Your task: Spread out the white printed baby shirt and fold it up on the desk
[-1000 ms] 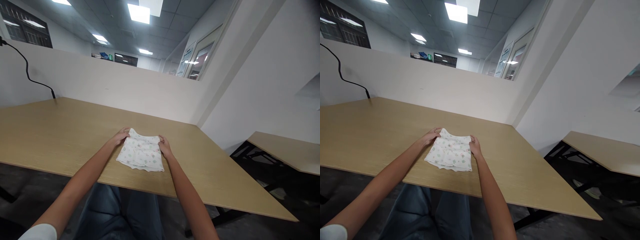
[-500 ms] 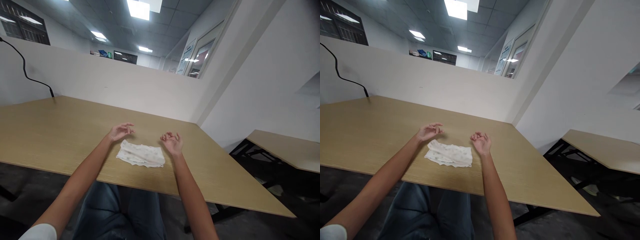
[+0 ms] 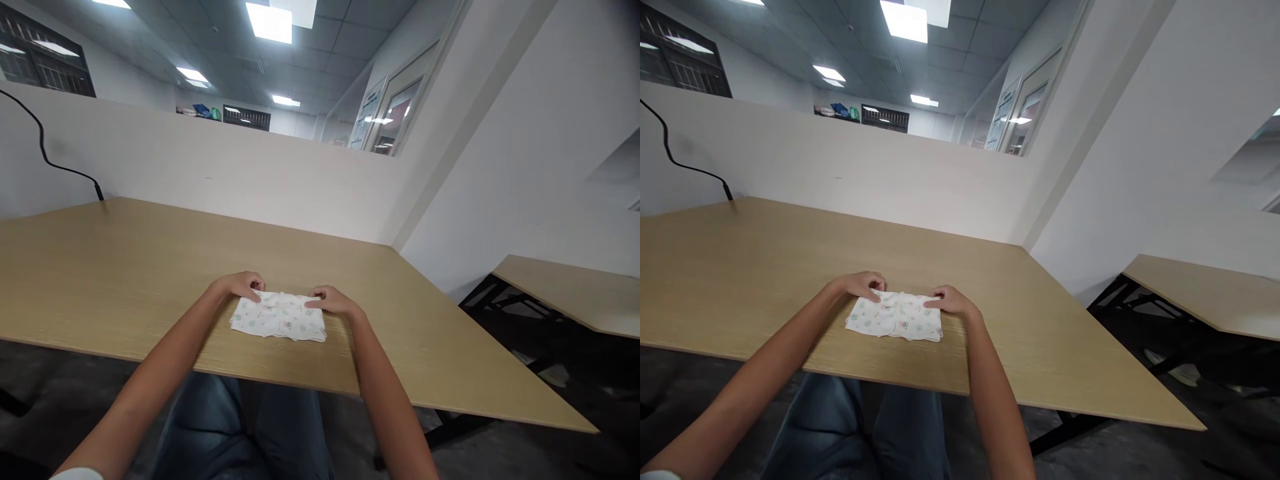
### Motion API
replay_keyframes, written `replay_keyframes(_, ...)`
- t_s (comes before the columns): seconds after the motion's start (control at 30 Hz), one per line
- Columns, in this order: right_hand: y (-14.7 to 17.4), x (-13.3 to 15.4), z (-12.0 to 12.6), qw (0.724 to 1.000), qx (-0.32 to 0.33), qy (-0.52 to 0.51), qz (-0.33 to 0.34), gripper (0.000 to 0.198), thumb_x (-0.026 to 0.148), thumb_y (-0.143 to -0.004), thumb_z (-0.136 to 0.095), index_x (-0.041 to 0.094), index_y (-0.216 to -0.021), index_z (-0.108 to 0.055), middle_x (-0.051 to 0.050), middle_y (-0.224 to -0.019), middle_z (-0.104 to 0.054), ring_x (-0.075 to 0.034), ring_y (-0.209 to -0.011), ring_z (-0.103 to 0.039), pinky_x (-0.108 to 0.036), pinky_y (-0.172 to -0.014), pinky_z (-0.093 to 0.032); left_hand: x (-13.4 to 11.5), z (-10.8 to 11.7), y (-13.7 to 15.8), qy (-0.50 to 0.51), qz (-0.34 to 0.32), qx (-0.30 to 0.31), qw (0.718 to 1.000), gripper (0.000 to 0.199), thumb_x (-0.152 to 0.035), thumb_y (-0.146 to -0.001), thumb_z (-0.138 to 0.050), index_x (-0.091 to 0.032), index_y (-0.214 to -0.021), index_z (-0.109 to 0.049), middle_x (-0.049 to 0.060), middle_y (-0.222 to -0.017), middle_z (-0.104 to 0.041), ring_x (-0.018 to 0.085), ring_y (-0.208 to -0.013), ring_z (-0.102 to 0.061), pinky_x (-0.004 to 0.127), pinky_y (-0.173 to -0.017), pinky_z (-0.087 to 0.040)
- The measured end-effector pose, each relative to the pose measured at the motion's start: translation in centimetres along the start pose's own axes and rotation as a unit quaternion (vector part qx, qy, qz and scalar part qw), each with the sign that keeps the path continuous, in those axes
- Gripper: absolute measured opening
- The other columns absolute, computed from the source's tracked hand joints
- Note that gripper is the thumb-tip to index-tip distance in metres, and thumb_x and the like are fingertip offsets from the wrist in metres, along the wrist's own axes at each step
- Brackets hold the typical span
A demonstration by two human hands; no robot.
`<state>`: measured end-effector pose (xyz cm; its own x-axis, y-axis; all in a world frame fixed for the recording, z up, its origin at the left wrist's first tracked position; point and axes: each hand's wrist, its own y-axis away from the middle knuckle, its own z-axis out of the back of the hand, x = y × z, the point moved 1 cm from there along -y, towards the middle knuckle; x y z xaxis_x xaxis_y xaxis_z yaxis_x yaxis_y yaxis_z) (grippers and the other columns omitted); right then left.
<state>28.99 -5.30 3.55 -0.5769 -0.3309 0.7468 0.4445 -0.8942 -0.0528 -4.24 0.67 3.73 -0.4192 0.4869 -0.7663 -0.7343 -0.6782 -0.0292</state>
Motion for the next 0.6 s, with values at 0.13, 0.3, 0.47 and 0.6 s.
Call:
replay_keyframes(0.13, -0.4, 1.3, 0.5, 0.986, -0.150, 0.038, 0.067, 0.018, 0.038, -0.072, -0.078, 0.020, -0.073, -0.072, -0.002, -0.076, -0.068, -0.019, -0.074, -0.056, -0.028, -0.070, -0.042, -1.2, 0.0, -0.2, -0.042, -0.003, -0.102, 0.994, 0.013, -0.027, -0.064, -0.076, -0.020, -0.072, -0.070, 0.002, -0.074, -0.068, 0.019, -0.071, -0.058, 0.026, -0.066, -0.043)
replay_keyframes(0.3, -0.6, 2.2, 1.4, 0.916, -0.378, 0.066, 0.118, 0.012, 0.034, -0.083, -0.068, 0.022, -0.084, -0.068, -0.006, -0.088, -0.068, -0.023, -0.085, -0.057, -0.034, -0.082, -0.044, -4.0, 0.2, -0.2, -0.104, -0.045, -0.400, 0.909, 0.015, -0.030, -0.082, -0.066, -0.022, -0.093, -0.069, 0.010, -0.104, -0.067, 0.030, -0.109, -0.055, 0.037, -0.100, -0.041)
replay_keyframes(0.47, -0.7, 0.8, 1.0, 0.962, -0.235, 0.079, 0.116, 0.009, 0.017, -0.071, -0.069, 0.023, -0.077, -0.071, -0.004, -0.085, -0.071, -0.023, -0.085, -0.059, -0.034, -0.085, -0.044, -2.2, -0.9, -0.9, -0.197, -0.088, -0.310, 0.926, 0.014, -0.015, -0.079, -0.059, -0.022, -0.088, -0.067, 0.008, -0.095, -0.068, 0.027, -0.097, -0.058, 0.036, -0.093, -0.041)
replay_keyframes(0.6, -0.7, -0.6, 0.2, 0.987, -0.124, 0.069, 0.078, 0.020, 0.010, -0.063, -0.064, 0.023, -0.074, -0.076, -0.003, -0.082, -0.073, -0.021, -0.081, -0.061, -0.032, -0.079, -0.044, 0.9, -2.3, -1.6, -0.189, -0.067, -0.196, 0.960, 0.013, -0.013, -0.071, -0.059, -0.021, -0.078, -0.066, 0.005, -0.080, -0.066, 0.023, -0.079, -0.058, 0.030, -0.073, -0.041)
